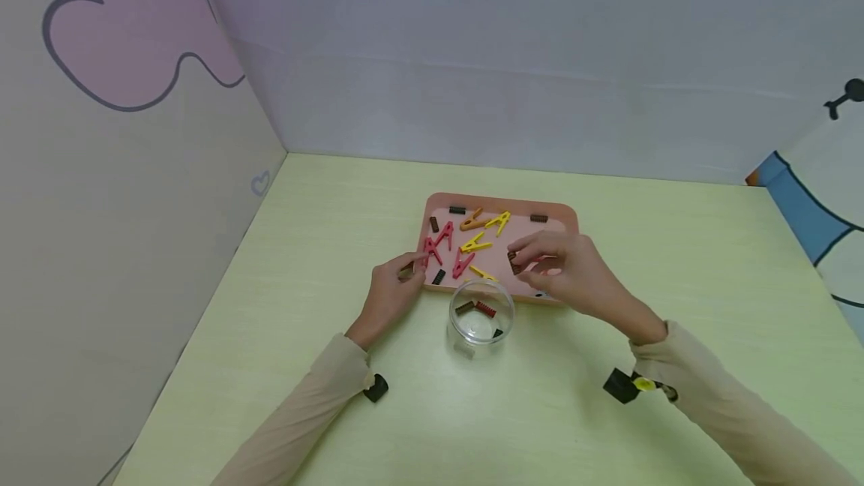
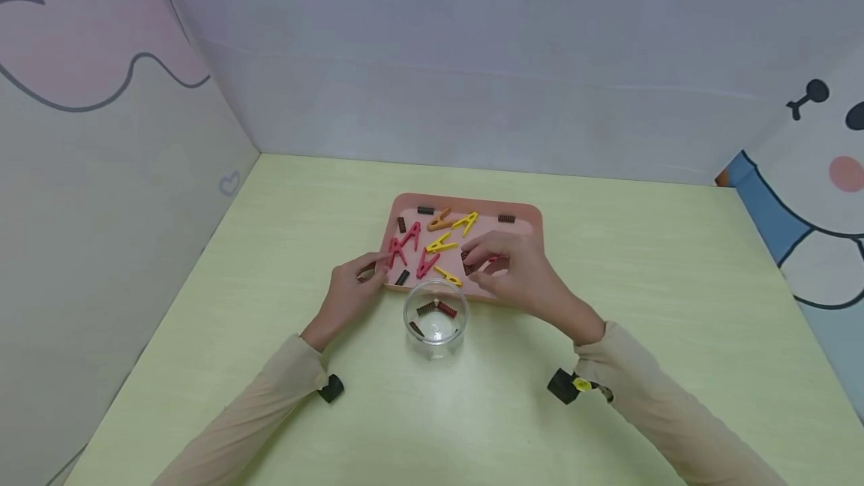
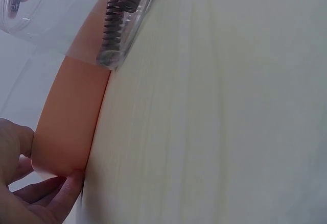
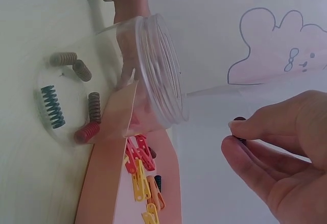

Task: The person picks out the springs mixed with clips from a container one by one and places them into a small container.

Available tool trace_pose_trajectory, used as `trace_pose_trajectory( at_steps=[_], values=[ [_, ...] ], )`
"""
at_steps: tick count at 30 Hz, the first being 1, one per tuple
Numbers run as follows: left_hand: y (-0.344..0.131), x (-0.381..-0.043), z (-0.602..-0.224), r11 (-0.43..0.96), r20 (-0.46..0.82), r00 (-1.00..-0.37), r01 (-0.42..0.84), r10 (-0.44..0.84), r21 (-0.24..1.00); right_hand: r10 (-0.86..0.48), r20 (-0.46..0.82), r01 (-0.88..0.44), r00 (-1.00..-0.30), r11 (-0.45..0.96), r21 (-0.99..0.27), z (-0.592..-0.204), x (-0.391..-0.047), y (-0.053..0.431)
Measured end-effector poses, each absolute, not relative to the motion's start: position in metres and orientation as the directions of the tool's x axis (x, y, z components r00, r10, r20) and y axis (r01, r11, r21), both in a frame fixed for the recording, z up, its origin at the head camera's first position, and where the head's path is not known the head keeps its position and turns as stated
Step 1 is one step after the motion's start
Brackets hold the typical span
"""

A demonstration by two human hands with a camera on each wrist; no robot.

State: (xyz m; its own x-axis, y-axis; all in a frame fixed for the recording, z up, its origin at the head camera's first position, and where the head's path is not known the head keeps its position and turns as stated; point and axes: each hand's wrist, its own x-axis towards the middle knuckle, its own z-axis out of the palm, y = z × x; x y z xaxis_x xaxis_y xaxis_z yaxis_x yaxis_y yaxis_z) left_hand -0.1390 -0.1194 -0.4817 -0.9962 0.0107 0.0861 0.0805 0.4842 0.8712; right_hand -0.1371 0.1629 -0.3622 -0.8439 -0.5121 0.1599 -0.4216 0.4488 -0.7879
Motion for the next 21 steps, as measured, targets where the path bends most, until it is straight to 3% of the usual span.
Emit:
trace_pose_trajectory(
  at_steps=[11,21],
  values=[
    [-0.119,-0.138,-0.481,0.484,0.071,-0.997,0.069,0.014,0.873,-0.554,0.184,-0.47,-0.812,0.432,-0.77,-0.359,-0.128,0.157],
    [-0.12,-0.137,-0.48,0.492,0.082,-0.997,0.078,0.013,0.867,-0.597,0.115,-0.45,-0.794,0.449,-0.772,-0.36,-0.122,0.153]
  ],
)
